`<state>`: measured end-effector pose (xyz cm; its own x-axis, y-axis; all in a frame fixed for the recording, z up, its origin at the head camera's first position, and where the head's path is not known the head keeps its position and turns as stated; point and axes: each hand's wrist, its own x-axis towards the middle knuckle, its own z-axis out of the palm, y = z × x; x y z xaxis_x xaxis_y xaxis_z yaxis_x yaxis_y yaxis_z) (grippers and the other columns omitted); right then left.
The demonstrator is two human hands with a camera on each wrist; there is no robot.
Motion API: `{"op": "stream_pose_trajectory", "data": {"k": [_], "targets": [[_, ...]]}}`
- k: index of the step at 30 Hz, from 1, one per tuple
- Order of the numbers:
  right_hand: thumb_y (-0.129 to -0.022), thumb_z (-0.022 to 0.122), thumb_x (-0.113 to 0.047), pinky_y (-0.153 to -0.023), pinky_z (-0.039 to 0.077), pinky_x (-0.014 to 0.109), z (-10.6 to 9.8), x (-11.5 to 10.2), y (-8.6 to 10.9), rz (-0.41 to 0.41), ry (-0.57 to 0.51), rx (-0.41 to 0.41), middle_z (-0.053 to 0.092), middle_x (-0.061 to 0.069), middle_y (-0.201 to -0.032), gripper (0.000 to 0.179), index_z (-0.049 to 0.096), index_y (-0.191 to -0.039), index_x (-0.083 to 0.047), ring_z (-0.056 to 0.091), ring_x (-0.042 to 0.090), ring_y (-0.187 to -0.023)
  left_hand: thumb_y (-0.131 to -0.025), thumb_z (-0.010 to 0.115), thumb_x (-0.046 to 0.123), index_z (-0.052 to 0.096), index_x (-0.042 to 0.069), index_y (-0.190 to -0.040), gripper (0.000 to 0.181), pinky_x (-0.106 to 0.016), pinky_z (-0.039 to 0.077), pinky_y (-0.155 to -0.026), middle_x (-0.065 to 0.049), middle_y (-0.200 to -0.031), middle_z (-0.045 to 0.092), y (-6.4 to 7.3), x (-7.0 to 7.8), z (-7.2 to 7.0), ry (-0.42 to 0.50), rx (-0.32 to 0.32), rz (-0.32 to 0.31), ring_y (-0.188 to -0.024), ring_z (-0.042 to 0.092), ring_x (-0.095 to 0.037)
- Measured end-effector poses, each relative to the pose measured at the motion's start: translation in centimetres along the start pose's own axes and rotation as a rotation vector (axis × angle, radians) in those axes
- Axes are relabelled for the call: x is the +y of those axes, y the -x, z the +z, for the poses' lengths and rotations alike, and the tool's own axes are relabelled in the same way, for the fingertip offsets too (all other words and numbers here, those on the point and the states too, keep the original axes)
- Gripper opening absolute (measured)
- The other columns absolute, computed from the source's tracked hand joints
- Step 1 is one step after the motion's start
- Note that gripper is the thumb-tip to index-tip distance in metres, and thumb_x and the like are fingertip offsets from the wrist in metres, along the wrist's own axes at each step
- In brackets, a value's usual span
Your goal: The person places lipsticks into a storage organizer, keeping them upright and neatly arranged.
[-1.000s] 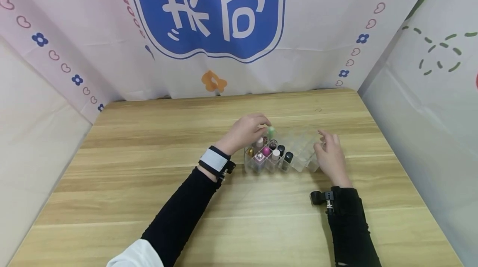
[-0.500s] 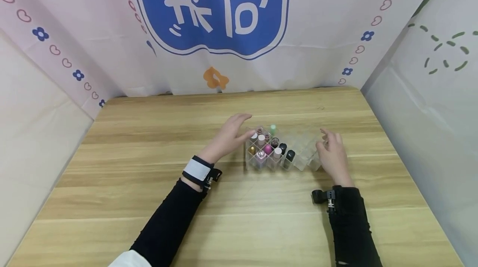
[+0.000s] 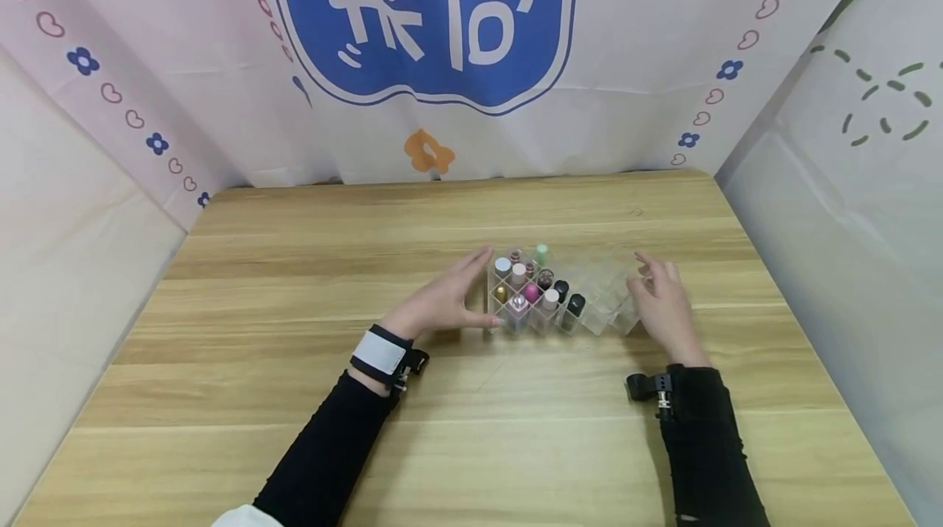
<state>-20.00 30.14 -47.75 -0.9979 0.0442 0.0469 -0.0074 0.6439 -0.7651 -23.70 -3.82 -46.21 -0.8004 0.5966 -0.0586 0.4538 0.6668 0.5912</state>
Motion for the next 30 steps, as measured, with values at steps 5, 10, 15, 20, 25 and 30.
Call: {"op": "stream_pose_trajectory", "data": {"k": [5, 10, 15, 20, 25, 30], "targets": [[-0.107, 0.032, -0.033, -0.097, 0.043, 0.061, -0.7, 0.0, -0.2, -0.04, 0.01, -0.049, 0.041, 0.028, -0.133, 0.055, 0.028, -0.153, -0.003, 0.044, 0.048, -0.123, -0.077, 0.078, 0.051, 0.003, 0.01, -0.158, 0.119, -0.042, 0.014, -0.125, -0.012, -0.167, 0.001, 0.1, 0.0, 0.1, 0.049, 0.002, 0.005, -0.154, 0.007, -0.027], [-0.107, 0.028, -0.042, -0.099, 0.038, 0.062, -1.3, 0.4, -0.2, 0.007, -0.032, -0.113, 0.038, 0.03, -0.141, 0.059, 0.025, -0.154, -0.007, 0.037, 0.047, -0.129, -0.078, 0.079, 0.046, 0.001, 0.008, -0.158, 0.118, -0.042, 0.013, -0.126, -0.014, -0.166, 0.0, 0.1, 0.2, 0.1, 0.089, -0.004, -0.008, -0.155, 0.005, -0.027], [-0.106, 0.027, -0.046, -0.105, 0.032, 0.068, -1.4, 0.7, 0.2, 0.08, -0.095, -0.157, 0.032, 0.034, -0.145, 0.063, 0.019, -0.156, -0.009, 0.03, 0.051, -0.136, -0.078, 0.079, 0.044, 0.005, 0.009, -0.158, 0.115, -0.047, 0.02, -0.124, -0.013, -0.166, 0.004, 0.1, 0.2, 0.4, 0.101, -0.004, -0.016, -0.154, 0.011, -0.03], [-0.106, 0.026, -0.044, -0.107, 0.031, 0.069, -1.1, 0.9, 0.6, 0.09, -0.111, -0.154, 0.033, 0.033, -0.143, 0.062, 0.019, -0.155, -0.007, 0.029, 0.051, -0.137, -0.078, 0.079, 0.044, 0.006, 0.016, -0.159, 0.112, -0.052, 0.027, -0.12, -0.012, -0.166, 0.005, 0.3, 0.2, 0.6, 0.108, -0.019, -0.026, -0.151, 0.019, -0.034], [-0.106, 0.026, -0.044, -0.109, 0.028, 0.071, -0.9, 1.0, 0.6, 0.083, -0.106, -0.145, 0.035, 0.033, -0.14, 0.061, 0.02, -0.155, -0.007, 0.028, 0.051, -0.138, -0.078, 0.079, 0.044, 0.005, 0.015, -0.159, 0.113, -0.051, 0.026, -0.121, -0.012, -0.166, 0.005, 0.4, 0.2, 0.4, 0.112, -0.025, -0.032, -0.152, 0.018, -0.034], [-0.106, 0.026, -0.046, -0.111, 0.025, 0.071, -0.6, 0.8, 0.3, 0.083, -0.114, -0.153, 0.034, 0.033, -0.141, 0.063, 0.019, -0.155, -0.008, 0.025, 0.051, -0.141, -0.078, 0.079, 0.041, 0.006, 0.014, -0.159, 0.112, -0.05, 0.024, -0.122, -0.011, -0.167, 0.005, 0.5, 0.0, 0.2, 0.128, -0.008, -0.041, -0.152, 0.017, -0.032]]}}
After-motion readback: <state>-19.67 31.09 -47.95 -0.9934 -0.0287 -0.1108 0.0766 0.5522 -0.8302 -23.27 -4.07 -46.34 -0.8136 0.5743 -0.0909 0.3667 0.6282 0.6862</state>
